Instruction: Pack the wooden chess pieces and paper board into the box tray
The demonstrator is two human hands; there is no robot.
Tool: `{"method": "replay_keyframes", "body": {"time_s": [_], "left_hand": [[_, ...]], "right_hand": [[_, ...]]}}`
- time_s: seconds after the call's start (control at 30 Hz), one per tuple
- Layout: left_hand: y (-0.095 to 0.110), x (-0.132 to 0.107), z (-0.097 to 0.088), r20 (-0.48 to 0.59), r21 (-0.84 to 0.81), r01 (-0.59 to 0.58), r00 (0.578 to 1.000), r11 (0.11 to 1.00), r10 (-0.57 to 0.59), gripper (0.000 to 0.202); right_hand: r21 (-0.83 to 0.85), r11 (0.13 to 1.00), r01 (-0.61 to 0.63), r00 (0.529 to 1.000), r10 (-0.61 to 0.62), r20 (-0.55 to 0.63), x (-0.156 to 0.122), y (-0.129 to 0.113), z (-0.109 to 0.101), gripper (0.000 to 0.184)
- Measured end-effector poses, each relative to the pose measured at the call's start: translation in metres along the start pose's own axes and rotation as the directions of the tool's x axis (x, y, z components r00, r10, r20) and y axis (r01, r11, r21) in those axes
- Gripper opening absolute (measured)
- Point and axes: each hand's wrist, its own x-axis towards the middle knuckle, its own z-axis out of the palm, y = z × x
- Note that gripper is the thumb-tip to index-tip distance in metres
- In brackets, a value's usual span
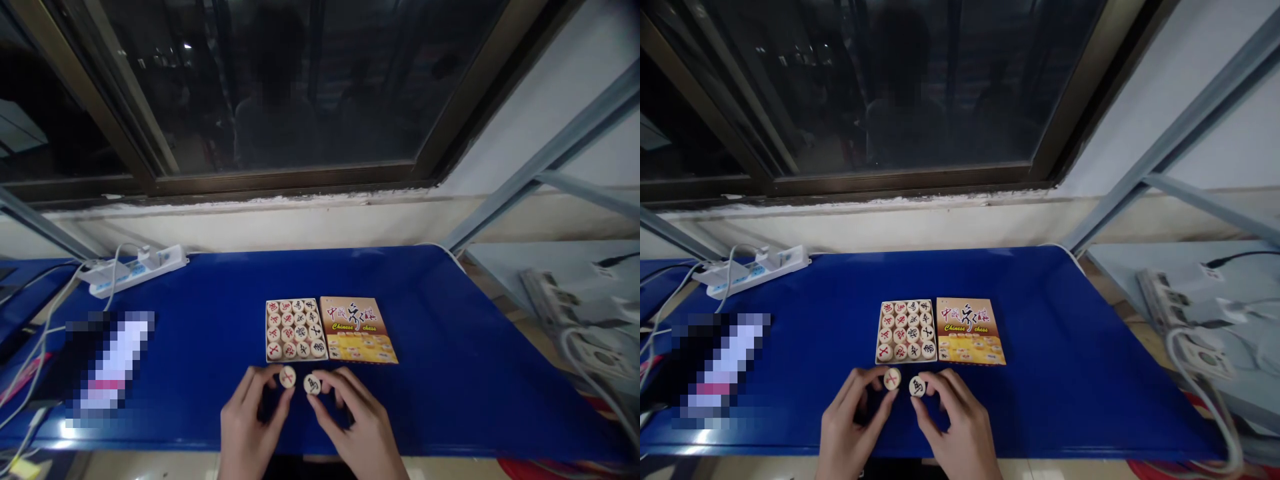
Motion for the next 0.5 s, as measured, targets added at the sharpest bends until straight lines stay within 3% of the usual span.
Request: {"method": "replay_keyframes", "body": {"time_s": [0.07, 0.13, 0.23, 0.37, 0.5], "left_hand": [[0.002, 0.010, 0.001, -0.121, 0.052, -0.024, 0.992, 0.998, 0.030, 0.019], [0.002, 0.021, 0.004, -0.175, 0.141, -0.084, 0.979, 0.986, 0.108, 0.020], [-0.003, 0.032, 0.009, -0.103, 0.220, -0.137, 0.981, 0.966, 0.162, 0.024], [-0.007, 0.033, 0.012, -0.011, 0.198, -0.113, 0.993, 0.974, 0.118, 0.038], [-0.008, 0.035, 0.013, -0.019, 0.161, -0.165, 0.985, 0.973, 0.170, 0.027]], "right_hand": [[-0.065, 0.997, 0.039, 0.995, -0.045, -0.094, 0.010, 0.000, -0.004, 0.024], [-0.164, 0.983, 0.084, 0.982, -0.110, -0.155, 0.021, 0.001, -0.006, 0.027], [-0.262, 0.956, 0.133, 0.976, -0.173, -0.136, 0.035, 0.006, -0.002, 0.030], [-0.279, 0.949, 0.147, 0.978, -0.181, -0.100, 0.038, 0.012, 0.008, 0.031], [-0.276, 0.943, 0.186, 0.976, -0.210, -0.060, 0.035, 0.015, 0.010, 0.023]]}}
